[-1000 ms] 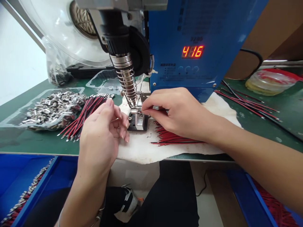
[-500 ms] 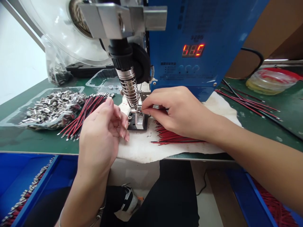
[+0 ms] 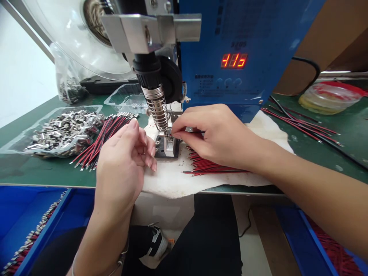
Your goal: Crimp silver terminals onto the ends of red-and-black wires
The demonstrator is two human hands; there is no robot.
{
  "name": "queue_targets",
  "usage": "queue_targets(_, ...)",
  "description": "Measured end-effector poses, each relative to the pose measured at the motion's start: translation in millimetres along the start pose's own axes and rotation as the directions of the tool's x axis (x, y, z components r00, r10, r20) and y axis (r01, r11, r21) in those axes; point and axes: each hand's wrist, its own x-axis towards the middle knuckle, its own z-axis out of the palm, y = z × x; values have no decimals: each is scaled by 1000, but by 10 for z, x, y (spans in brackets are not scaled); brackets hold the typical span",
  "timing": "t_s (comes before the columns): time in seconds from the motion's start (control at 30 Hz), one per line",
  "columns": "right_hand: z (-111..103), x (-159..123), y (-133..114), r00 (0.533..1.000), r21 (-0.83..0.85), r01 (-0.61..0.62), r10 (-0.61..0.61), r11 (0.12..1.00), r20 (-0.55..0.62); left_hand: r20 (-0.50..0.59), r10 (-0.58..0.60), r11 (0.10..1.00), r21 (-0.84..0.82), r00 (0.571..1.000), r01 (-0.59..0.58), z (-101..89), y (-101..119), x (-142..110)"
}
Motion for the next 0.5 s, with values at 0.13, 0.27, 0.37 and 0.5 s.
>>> queue_targets(0.13, 6, -7, 9, 1000, 3, -7, 7, 1000, -13, -3, -3, 1000, 3, 1000, 3, 21, 20, 2)
queue_targets(0.27, 9, -3, 14, 1000, 15, -5, 5, 1000, -2, -15, -7, 1000, -1, 1000, 7, 37, 29, -11)
queue_targets(0.37, 6, 4, 6, 1000, 26, -27, 26, 999, 9, -24, -10, 1000, 1, 1000, 10, 39, 22, -14)
queue_targets(0.5, -1, 7, -4, 999, 23, -38, 38, 999, 13, -19, -11, 1000, -2, 1000, 11, 31, 19, -3)
